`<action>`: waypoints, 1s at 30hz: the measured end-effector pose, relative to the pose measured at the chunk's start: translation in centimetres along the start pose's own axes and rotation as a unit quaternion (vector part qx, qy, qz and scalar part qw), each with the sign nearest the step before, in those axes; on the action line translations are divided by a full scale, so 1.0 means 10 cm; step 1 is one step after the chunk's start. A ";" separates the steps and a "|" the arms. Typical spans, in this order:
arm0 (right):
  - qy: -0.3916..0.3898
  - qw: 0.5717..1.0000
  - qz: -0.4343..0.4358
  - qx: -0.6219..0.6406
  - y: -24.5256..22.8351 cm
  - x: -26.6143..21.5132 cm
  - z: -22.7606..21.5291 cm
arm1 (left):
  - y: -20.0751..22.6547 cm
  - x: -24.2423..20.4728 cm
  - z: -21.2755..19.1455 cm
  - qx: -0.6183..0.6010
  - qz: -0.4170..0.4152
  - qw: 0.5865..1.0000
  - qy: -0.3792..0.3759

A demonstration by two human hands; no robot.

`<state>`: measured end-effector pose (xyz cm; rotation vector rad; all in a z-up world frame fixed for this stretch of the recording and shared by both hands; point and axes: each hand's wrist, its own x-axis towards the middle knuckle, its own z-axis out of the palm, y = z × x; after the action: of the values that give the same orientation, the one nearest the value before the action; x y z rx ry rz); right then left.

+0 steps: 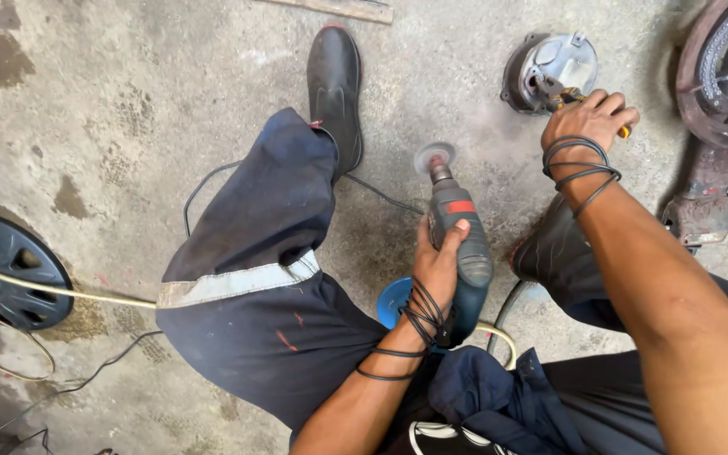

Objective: Polishing a circular metal component using a power grinder with a brush attachment.

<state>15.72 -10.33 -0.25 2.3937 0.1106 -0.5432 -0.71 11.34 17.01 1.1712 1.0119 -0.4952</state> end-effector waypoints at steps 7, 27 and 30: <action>0.002 0.997 -0.066 -0.049 0.08 -0.16 -0.22 | 0.03 -0.01 -0.04 0.002 0.004 1.000 -0.001; -0.296 0.851 0.033 0.434 -0.66 -2.07 0.77 | -0.50 0.51 0.09 0.186 -0.039 0.982 0.019; -0.228 0.727 0.058 0.645 -0.46 -2.10 0.27 | -0.54 0.61 0.19 0.196 -0.035 0.980 0.027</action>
<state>-5.35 -7.19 3.78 3.3780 -0.9403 -1.4818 -1.14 8.67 9.10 1.5085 1.0322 -0.7468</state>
